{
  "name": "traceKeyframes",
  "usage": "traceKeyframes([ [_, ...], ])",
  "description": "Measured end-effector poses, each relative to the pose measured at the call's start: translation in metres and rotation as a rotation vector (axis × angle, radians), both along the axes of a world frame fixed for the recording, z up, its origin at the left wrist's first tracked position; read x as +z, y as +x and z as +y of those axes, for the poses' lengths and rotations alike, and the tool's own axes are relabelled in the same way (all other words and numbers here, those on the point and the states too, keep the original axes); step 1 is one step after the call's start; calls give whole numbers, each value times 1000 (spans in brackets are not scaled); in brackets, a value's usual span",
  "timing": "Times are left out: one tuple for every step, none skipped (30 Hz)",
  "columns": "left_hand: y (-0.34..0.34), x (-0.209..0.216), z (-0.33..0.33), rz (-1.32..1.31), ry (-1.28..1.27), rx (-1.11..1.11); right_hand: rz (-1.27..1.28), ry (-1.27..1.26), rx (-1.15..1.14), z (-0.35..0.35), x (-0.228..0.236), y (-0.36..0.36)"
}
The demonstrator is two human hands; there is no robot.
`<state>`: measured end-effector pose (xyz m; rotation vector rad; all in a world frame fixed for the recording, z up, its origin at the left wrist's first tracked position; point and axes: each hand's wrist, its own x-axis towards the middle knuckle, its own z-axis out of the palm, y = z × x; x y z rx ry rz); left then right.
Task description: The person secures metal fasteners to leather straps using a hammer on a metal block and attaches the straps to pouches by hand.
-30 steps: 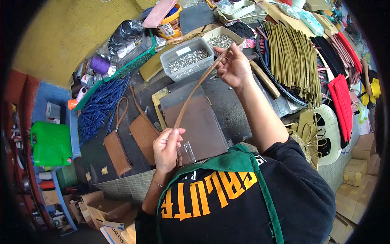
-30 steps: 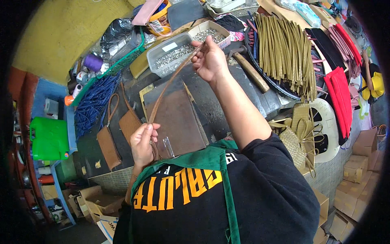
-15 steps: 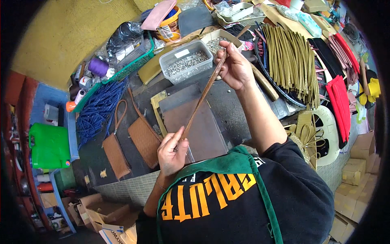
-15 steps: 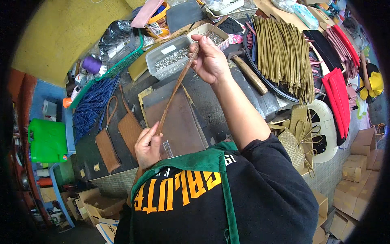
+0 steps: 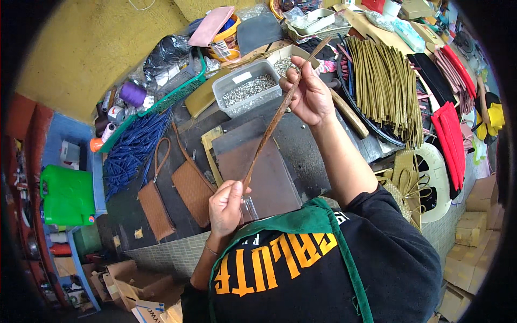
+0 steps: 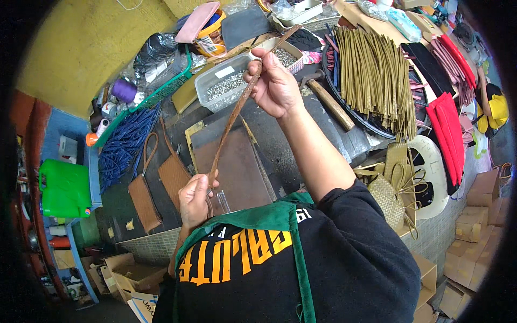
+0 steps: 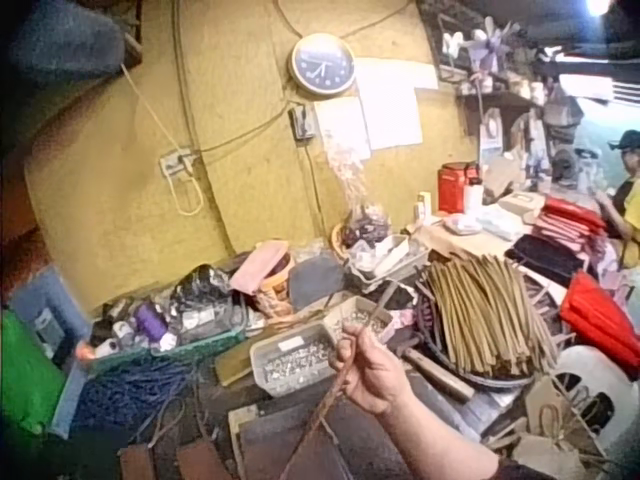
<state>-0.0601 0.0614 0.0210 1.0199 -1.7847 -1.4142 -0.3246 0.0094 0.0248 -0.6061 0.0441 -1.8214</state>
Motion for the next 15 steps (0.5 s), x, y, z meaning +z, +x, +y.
traceKeyframes([
  [-1,1,0,2,-3,-2,2,-3,-2,1,0,2],
  [-1,2,0,3,-34,-42,-7,21,-19,1,1,4],
  [-2,3,-1,4,-65,-82,-16,44,-36,1,1,4],
  [-2,3,-1,6,-69,-85,1,20,-32,-1,-2,3],
  [-2,3,0,6,-83,-82,2,16,-36,-1,-1,3],
  [-2,2,0,6,-96,-80,34,71,-63,1,1,4],
  [-2,2,-1,7,-109,-78,65,127,-91,2,2,5],
  [-2,2,0,6,-112,-77,78,173,-107,4,8,7],
  [-1,2,0,6,-96,-66,77,170,-106,5,11,8],
  [-1,2,0,6,-81,-55,119,255,-151,4,14,9],
  [-2,0,0,5,-80,-58,161,345,-200,5,15,9],
  [-3,-2,-1,23,-48,-49,192,418,-253,5,17,10],
  [-3,-3,-1,40,-17,-39,190,419,-255,5,16,9],
  [-4,-2,-1,38,-16,-40,205,444,-285,4,16,8],
  [-4,-1,-1,41,3,-38,220,469,-315,4,15,8],
])
